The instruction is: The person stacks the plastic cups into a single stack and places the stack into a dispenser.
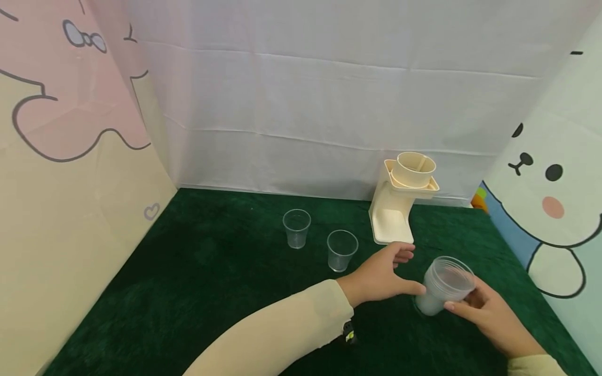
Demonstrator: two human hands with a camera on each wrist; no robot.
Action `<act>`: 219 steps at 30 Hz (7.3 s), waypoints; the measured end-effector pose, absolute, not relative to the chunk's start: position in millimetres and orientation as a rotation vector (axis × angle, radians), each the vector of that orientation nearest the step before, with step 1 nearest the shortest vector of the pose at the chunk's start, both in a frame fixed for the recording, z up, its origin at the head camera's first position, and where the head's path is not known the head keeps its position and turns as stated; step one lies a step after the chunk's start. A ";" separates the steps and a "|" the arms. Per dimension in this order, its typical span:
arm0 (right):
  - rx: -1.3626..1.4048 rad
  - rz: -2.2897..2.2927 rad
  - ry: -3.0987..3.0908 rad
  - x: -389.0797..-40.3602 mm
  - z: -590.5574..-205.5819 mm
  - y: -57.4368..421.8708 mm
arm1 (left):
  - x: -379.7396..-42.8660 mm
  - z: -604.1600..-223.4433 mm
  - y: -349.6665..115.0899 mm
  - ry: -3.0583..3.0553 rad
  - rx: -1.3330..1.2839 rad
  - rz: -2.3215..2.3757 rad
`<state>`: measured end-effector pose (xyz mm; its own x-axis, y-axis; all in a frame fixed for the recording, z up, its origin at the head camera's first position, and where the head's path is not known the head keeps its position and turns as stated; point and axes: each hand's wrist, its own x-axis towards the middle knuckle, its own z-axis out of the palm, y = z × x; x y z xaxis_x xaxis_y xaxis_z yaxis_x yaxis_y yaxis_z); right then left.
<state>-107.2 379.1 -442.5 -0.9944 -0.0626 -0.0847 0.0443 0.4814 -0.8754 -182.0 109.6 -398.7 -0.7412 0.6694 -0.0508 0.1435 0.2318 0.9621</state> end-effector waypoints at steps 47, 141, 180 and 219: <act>0.054 -1.520 2.607 -101.3 -435.5 374.5 | -200.7 -401.8 -102.1 2.399 0.729 1.726; 0.047 -1.506 2.615 -101.1 -437.0 373.8 | -261.8 -391.8 -65.7 2.130 0.631 1.831; -0.014 -1.551 2.621 -102.4 -438.6 374.5 | -204.8 -325.8 92.3 1.903 1.025 1.669; 0.031 -1.483 2.607 -99.5 -438.4 377.5 | -188.1 -335.2 158.2 1.902 0.961 1.542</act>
<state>-99.5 377.5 -438.4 -0.9897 -0.0518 -0.1331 0.0880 0.5133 -0.8537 -188.1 158.2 -335.2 -0.6219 0.7816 0.0474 0.2078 0.1064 0.9724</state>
